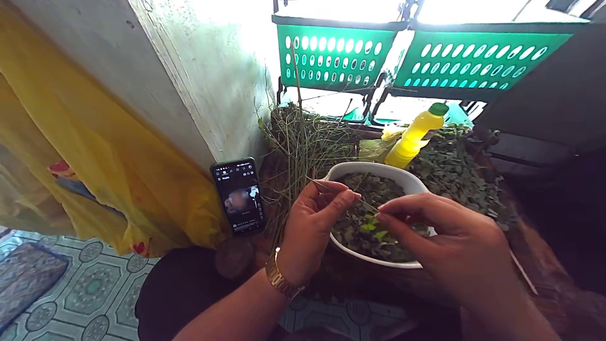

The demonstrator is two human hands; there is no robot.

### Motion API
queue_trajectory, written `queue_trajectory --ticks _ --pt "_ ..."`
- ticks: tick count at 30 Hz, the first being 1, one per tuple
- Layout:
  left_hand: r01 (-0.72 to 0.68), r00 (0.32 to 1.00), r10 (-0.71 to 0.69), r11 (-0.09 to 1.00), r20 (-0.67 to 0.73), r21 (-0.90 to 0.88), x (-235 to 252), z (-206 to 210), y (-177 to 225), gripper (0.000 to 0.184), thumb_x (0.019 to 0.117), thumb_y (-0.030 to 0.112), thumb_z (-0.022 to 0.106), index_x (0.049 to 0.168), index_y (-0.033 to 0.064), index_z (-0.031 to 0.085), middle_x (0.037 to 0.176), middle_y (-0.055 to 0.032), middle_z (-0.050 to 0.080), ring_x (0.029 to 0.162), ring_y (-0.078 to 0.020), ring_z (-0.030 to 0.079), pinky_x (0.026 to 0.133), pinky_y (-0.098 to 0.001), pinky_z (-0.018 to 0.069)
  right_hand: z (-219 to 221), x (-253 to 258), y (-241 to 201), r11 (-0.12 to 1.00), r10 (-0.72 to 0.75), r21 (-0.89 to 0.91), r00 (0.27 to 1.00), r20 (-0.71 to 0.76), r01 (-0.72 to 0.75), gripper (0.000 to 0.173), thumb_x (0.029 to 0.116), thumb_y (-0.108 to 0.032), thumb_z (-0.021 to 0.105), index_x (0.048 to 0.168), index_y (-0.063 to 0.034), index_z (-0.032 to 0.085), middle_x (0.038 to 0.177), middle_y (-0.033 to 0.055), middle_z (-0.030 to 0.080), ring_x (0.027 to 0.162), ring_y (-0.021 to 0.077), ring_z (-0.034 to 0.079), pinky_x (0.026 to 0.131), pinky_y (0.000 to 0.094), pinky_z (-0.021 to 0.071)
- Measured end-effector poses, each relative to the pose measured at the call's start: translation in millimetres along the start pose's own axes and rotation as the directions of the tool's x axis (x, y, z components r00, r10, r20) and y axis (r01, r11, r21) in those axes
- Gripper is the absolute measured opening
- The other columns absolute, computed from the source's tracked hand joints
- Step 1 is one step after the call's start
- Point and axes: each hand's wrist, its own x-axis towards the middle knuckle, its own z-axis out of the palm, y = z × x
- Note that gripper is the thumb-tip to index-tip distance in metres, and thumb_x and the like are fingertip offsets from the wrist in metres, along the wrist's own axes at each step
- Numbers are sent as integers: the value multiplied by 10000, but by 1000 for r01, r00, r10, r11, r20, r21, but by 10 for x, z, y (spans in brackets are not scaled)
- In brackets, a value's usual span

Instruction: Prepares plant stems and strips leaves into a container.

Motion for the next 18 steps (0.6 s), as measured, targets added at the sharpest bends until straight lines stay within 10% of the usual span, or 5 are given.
queue_trajectory --ticks 8,18 --pt "-37 980 36 999 193 1 -7 25 -30 384 950 6 688 1278 117 523 1060 -80 728 850 -111 707 747 -230 579 -17 15 -146 904 262 313 956 131 -291 123 873 -153 763 993 -174 776 848 -64 745 703 42 696 611 177 598" --pt "-211 963 165 954 213 214 5 12 -84 205 967 54 688 1170 66 665 1021 -35 714 842 -95 688 761 -236 592 -14 47 -132 853 340 369 930 141 -368 93 866 -155 781 955 -181 785 802 -45 737 649 44 666 554 164 556"
